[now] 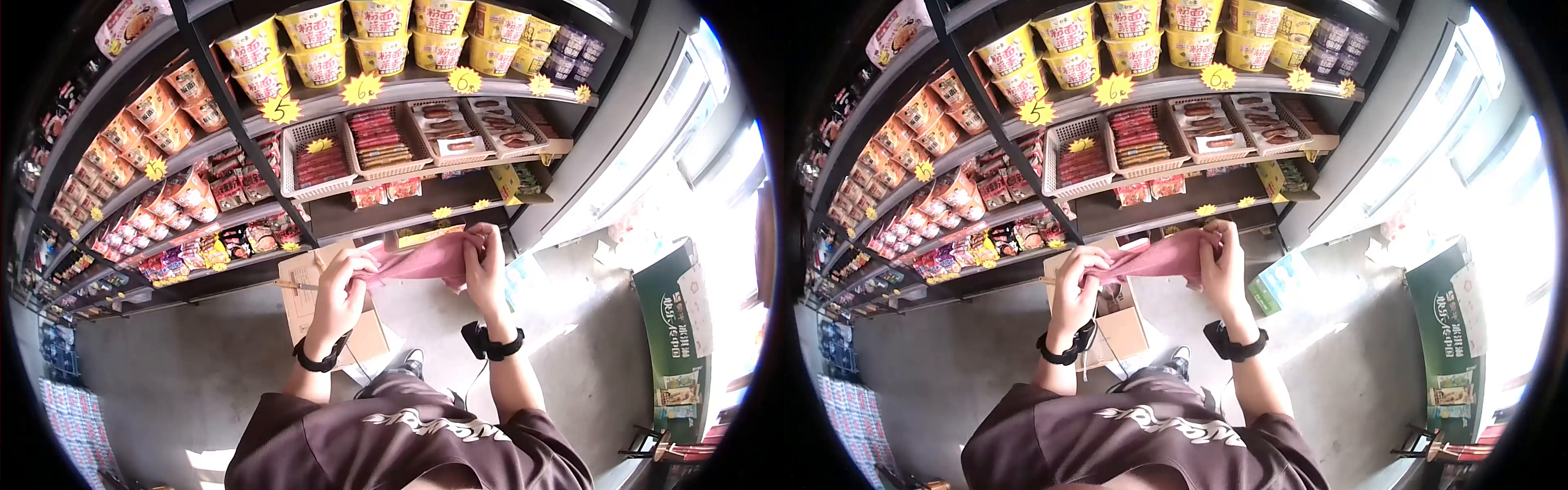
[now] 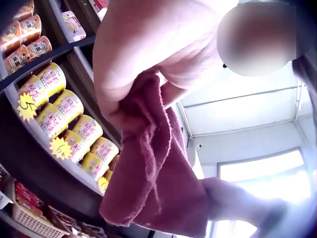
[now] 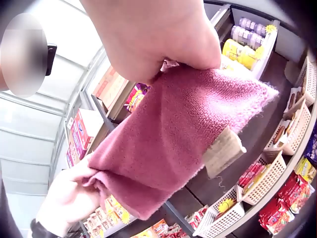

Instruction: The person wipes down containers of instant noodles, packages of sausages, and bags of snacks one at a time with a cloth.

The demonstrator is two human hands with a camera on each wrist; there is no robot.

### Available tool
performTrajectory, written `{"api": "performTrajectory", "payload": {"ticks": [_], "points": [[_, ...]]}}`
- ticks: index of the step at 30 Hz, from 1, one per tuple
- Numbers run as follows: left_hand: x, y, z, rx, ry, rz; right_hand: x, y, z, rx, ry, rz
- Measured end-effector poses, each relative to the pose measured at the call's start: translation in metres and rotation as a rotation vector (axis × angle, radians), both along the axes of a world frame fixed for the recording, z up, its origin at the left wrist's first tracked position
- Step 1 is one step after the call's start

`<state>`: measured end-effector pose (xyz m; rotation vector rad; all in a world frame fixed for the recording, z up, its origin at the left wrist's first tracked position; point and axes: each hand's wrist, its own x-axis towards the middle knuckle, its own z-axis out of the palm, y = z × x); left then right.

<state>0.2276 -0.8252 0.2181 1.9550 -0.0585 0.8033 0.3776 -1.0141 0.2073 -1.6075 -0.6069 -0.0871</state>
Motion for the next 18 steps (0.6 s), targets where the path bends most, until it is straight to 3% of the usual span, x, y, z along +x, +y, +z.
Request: {"api": "performTrajectory", "payload": {"ticks": [2, 9, 10, 14, 18], "points": [[0.008, -0.008, 0.012, -0.153, 0.024, -0.043, 0.027, 0.005, 0.008, -0.009, -0.054, -0.012], [0.071, -0.032, 0.026, -0.206, 0.063, -0.069, 0.112, 0.024, 0.016, 0.087, 0.017, 0.025], [0.085, -0.033, 0.020, -0.308, 0.063, -0.011, 0.130, 0.028, 0.014, 0.083, -0.030, 0.035], [0.154, -0.027, 0.025, -0.219, -0.030, 0.262, 0.198, 0.043, 0.024, 0.158, -0.084, 0.054], [0.251, -0.011, 0.032, -0.147, -0.172, 0.406, 0.273, 0.043, 0.053, 0.218, -0.171, 0.098]]}}
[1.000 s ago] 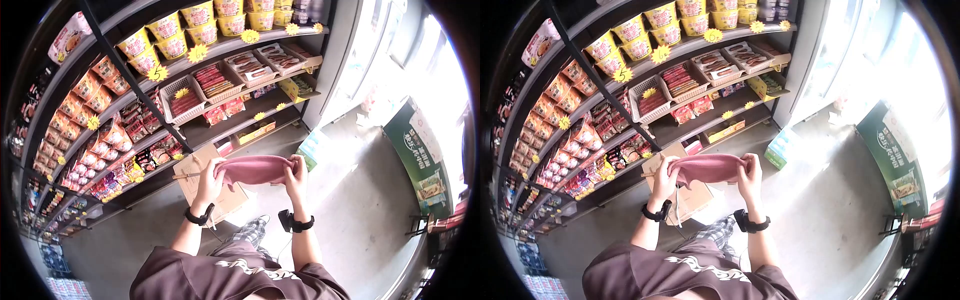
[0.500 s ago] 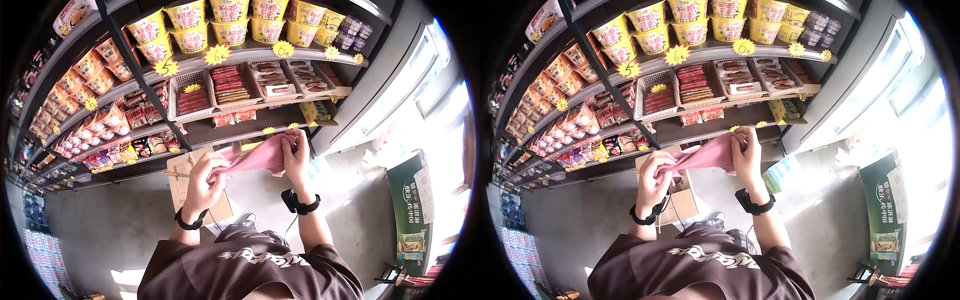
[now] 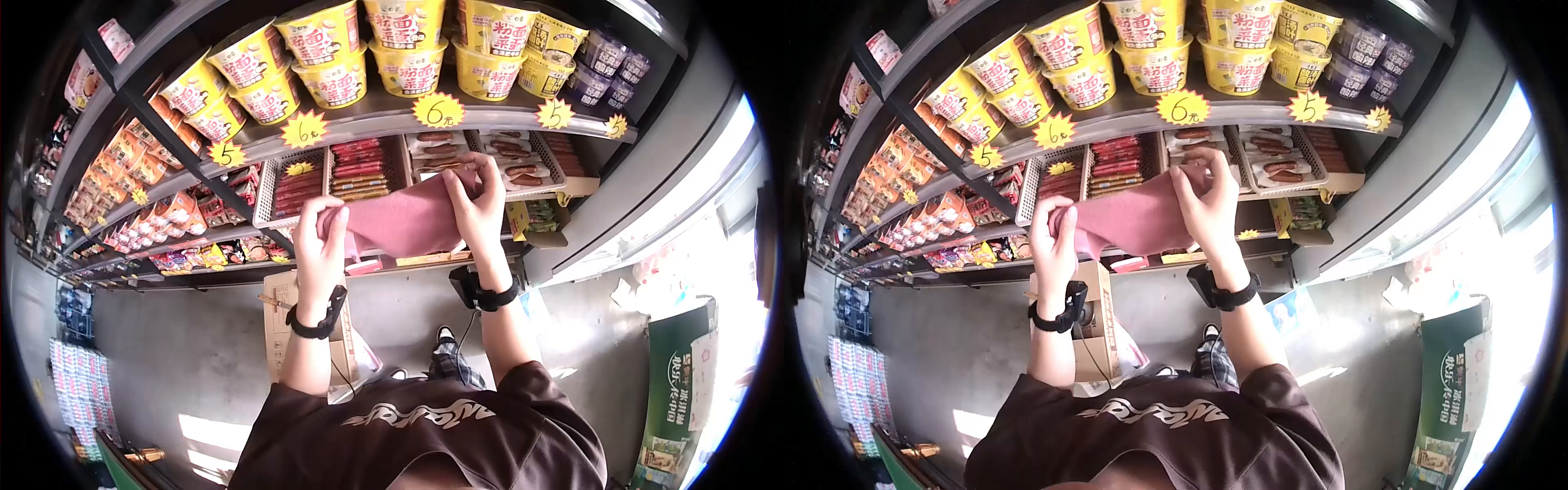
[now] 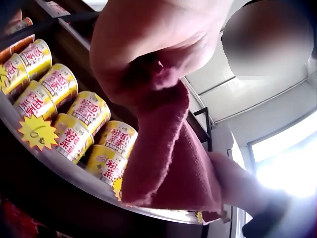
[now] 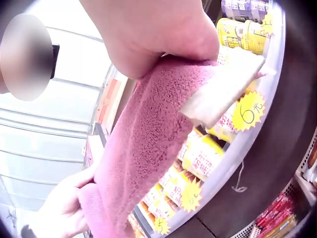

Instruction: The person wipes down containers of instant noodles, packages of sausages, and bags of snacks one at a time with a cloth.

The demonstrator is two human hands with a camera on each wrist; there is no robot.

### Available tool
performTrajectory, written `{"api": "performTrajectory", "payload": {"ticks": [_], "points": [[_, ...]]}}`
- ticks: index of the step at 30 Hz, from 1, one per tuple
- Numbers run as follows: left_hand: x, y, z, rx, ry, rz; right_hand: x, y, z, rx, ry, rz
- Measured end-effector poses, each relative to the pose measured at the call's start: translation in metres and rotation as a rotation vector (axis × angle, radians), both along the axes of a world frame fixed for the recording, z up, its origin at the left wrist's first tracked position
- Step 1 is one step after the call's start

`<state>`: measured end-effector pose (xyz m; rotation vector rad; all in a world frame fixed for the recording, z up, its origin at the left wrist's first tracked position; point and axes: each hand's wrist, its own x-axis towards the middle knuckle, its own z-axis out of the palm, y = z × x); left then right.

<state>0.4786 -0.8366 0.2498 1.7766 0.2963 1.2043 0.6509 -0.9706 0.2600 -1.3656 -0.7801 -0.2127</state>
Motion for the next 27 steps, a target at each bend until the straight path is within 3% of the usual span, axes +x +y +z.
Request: {"api": "performTrajectory", "payload": {"ticks": [1, 2, 3, 5, 9, 11, 13, 17, 23, 25, 27], "points": [[0.024, 0.000, 0.008, 0.027, -0.027, 0.033, 0.024, 0.000, 0.001, -0.008, 0.019, 0.061], [0.043, -0.007, 0.020, -0.219, -0.024, -0.089, 0.044, -0.001, 0.008, -0.021, -0.027, 0.073], [0.077, 0.013, 0.007, 0.106, -0.118, 0.042, 0.062, 0.000, 0.017, -0.029, -0.076, 0.085], [0.122, 0.032, 0.006, 0.137, -0.154, 0.059, 0.089, 0.008, 0.031, 0.000, 0.043, 0.179], [0.176, 0.041, 0.031, -0.072, -0.117, 0.060, 0.134, 0.033, 0.042, -0.073, -0.096, 0.109], [0.200, 0.074, 0.015, 0.168, -0.059, 0.232, 0.146, 0.049, 0.042, -0.121, -0.182, 0.054], [0.208, 0.081, 0.018, 0.236, -0.035, 0.296, 0.147, 0.060, 0.042, -0.131, -0.193, 0.059], [0.222, 0.097, 0.017, 0.077, -0.073, 0.148, 0.154, 0.080, 0.045, -0.252, -0.203, 0.049], [0.246, 0.136, 0.015, 0.098, 0.096, 0.112, 0.177, 0.102, 0.053, -0.465, -0.130, 0.034], [0.242, 0.136, 0.023, 0.015, 0.243, 0.007, 0.184, 0.110, 0.050, -0.496, -0.235, 0.026], [0.243, 0.139, 0.021, 0.029, 0.178, -0.070, 0.190, 0.114, 0.049, -0.519, -0.197, 0.076]]}}
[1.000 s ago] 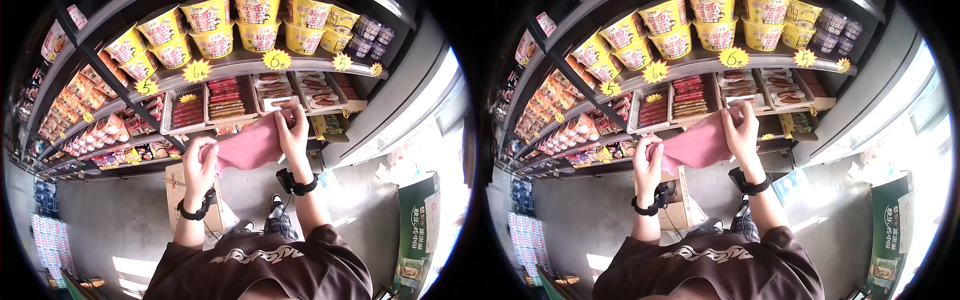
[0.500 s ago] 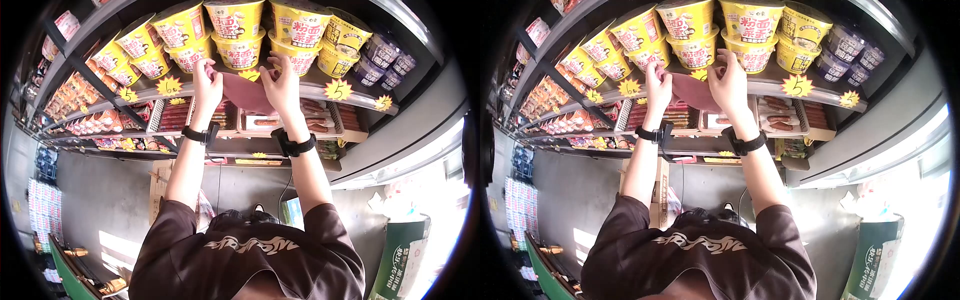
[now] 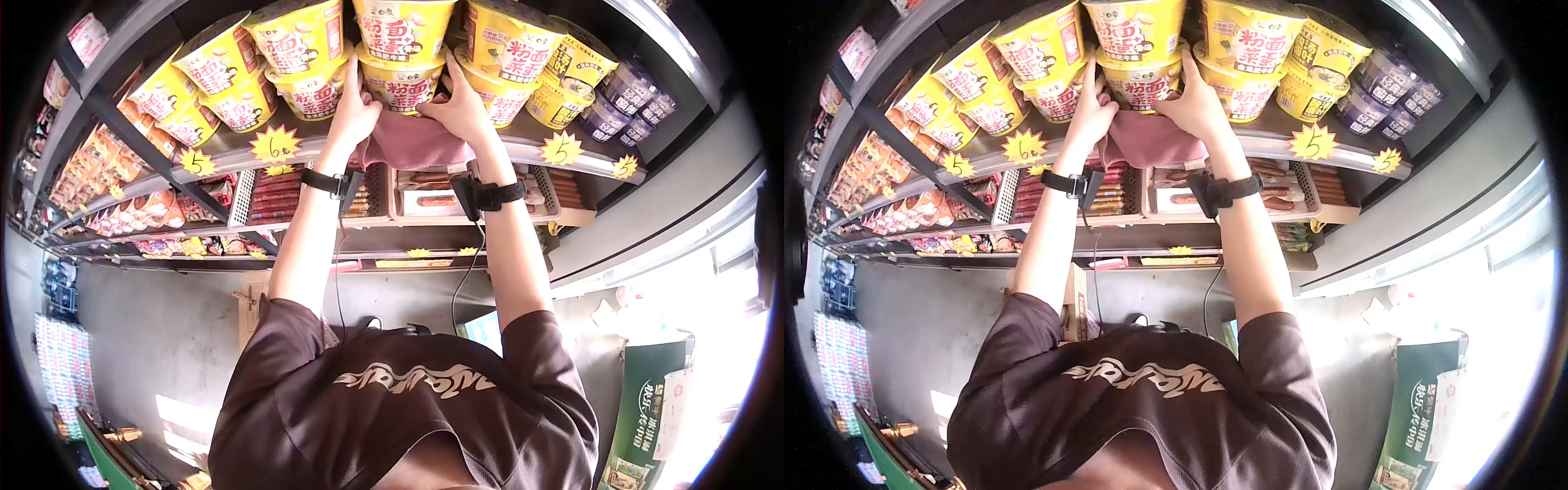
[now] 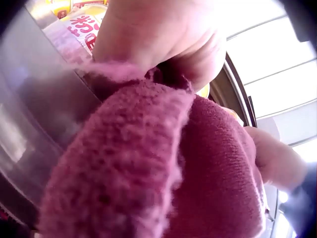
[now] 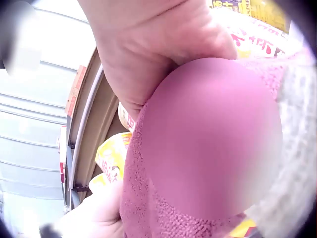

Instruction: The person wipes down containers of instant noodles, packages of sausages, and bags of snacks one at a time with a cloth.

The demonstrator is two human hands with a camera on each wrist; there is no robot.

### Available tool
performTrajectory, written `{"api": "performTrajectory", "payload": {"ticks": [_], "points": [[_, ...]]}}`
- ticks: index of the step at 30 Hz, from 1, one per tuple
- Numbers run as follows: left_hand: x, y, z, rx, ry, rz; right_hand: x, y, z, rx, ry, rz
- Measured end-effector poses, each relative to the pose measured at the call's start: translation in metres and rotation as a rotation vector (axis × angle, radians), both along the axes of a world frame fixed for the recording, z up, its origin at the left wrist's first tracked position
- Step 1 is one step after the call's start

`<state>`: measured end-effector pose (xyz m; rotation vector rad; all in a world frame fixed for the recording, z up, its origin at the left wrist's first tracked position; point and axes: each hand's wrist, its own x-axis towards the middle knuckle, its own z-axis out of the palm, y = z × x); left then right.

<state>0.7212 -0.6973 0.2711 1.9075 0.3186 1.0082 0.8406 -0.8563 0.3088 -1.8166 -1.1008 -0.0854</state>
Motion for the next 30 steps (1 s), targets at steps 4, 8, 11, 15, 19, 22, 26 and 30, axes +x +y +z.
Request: {"api": "performTrajectory", "payload": {"ticks": [4, 8, 11, 15, 19, 22, 26, 30], "points": [[-0.003, 0.005, -0.005, 0.018, -0.024, -0.067, -0.003, -0.002, 0.001, -0.021, 0.034, 0.003], [-0.007, 0.000, -0.005, 0.045, -0.032, -0.081, -0.011, -0.013, 0.002, -0.052, 0.009, -0.028], [-0.008, -0.001, -0.007, 0.077, -0.025, -0.065, -0.014, -0.018, 0.002, -0.045, -0.001, -0.039], [-0.020, -0.015, 0.008, -0.049, 0.073, -0.119, -0.013, -0.016, -0.005, 0.035, 0.026, 0.003], [-0.023, -0.020, 0.010, -0.051, 0.051, -0.144, -0.019, -0.011, -0.007, 0.031, 0.053, -0.006], [-0.023, -0.019, 0.010, -0.039, 0.046, -0.140, -0.020, -0.008, -0.003, -0.016, 0.039, -0.041], [-0.034, -0.022, 0.014, 0.041, 0.058, -0.110, -0.030, -0.008, -0.003, 0.087, 0.034, -0.037], [-0.064, -0.031, 0.011, 0.319, -0.232, 0.158, -0.085, -0.018, 0.002, 0.343, -0.034, -0.098]]}}
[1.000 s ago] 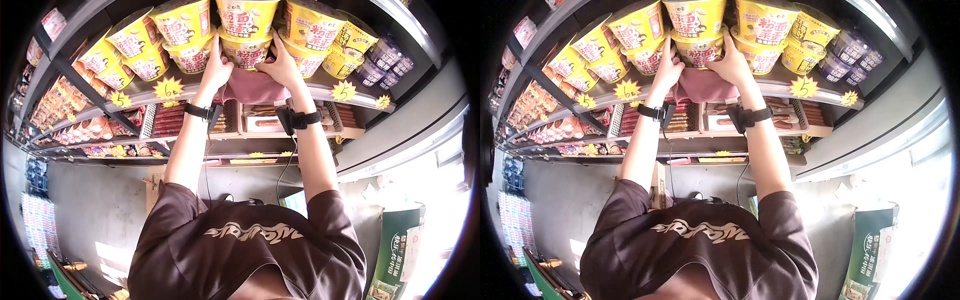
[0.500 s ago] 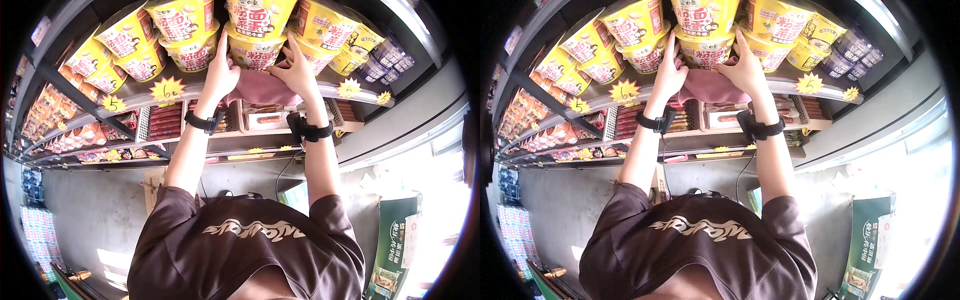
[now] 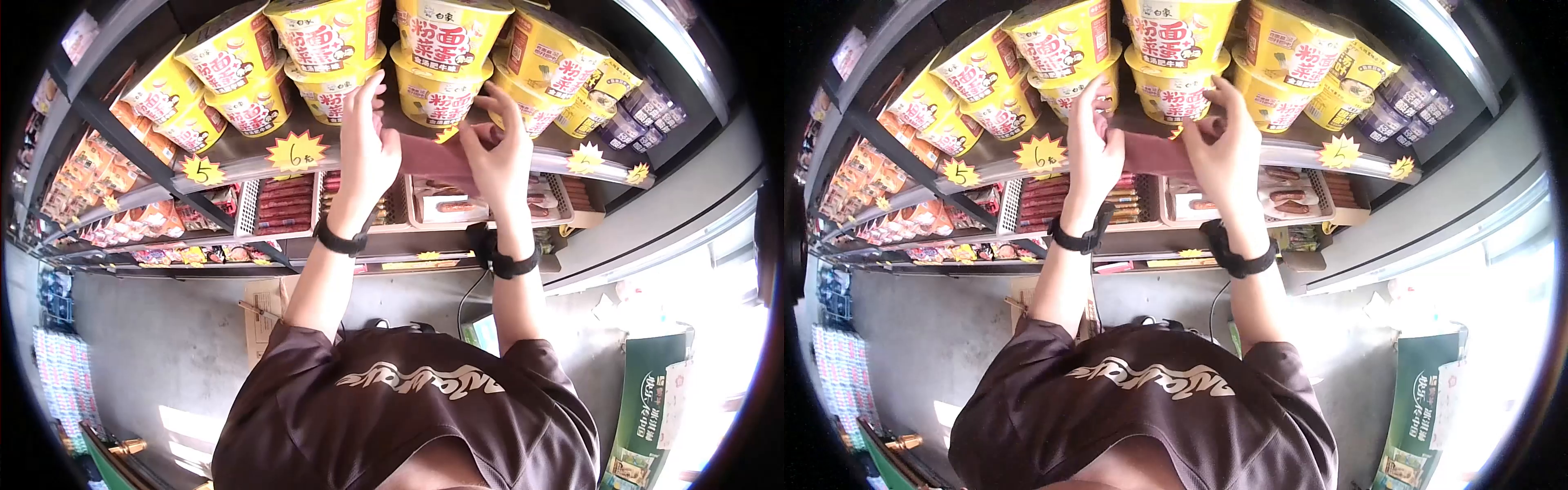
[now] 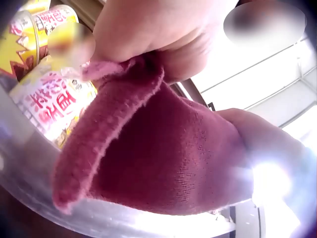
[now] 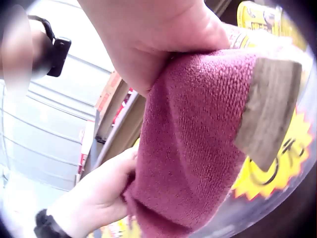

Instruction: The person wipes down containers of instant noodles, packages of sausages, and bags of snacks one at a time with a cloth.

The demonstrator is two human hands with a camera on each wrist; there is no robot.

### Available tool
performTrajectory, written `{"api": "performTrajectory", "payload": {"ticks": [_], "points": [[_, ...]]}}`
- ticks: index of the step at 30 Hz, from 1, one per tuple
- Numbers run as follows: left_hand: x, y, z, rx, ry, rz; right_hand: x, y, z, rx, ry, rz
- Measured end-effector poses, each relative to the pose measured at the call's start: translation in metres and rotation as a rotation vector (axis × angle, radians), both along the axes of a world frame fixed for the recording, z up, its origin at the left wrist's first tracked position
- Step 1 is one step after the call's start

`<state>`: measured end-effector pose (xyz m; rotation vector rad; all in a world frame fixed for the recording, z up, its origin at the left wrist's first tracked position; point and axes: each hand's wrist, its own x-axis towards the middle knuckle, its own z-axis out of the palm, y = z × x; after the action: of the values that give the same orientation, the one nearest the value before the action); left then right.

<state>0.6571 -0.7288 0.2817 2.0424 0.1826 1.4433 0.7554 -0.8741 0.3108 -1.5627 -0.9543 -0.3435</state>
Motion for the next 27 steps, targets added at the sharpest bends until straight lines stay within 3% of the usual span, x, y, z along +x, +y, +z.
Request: {"api": "performTrajectory", "payload": {"ticks": [4, 9, 12, 14, 16, 21, 27], "points": [[-0.030, 0.019, 0.010, -0.054, -0.122, 0.140, -0.034, 0.028, 0.002, -0.045, 0.127, 0.283], [-0.045, 0.077, 0.012, -0.231, -0.029, 0.106, -0.033, 0.084, 0.007, -0.168, 0.151, 0.273], [-0.046, 0.100, 0.013, -0.216, 0.153, 0.068, -0.032, 0.110, 0.003, -0.233, 0.127, 0.201], [-0.040, 0.117, 0.003, -0.048, 0.123, 0.047, -0.024, 0.125, -0.007, -0.191, 0.121, 0.253], [-0.042, 0.113, 0.007, -0.087, 0.139, 0.048, -0.015, 0.137, -0.019, -0.107, -0.001, 0.185], [-0.045, 0.094, 0.015, -0.087, 0.131, 0.095, -0.015, 0.134, -0.023, -0.087, 0.048, 0.162], [-0.053, 0.094, 0.015, -0.187, 0.161, -0.006, -0.020, 0.124, -0.021, -0.090, 0.078, 0.154]]}}
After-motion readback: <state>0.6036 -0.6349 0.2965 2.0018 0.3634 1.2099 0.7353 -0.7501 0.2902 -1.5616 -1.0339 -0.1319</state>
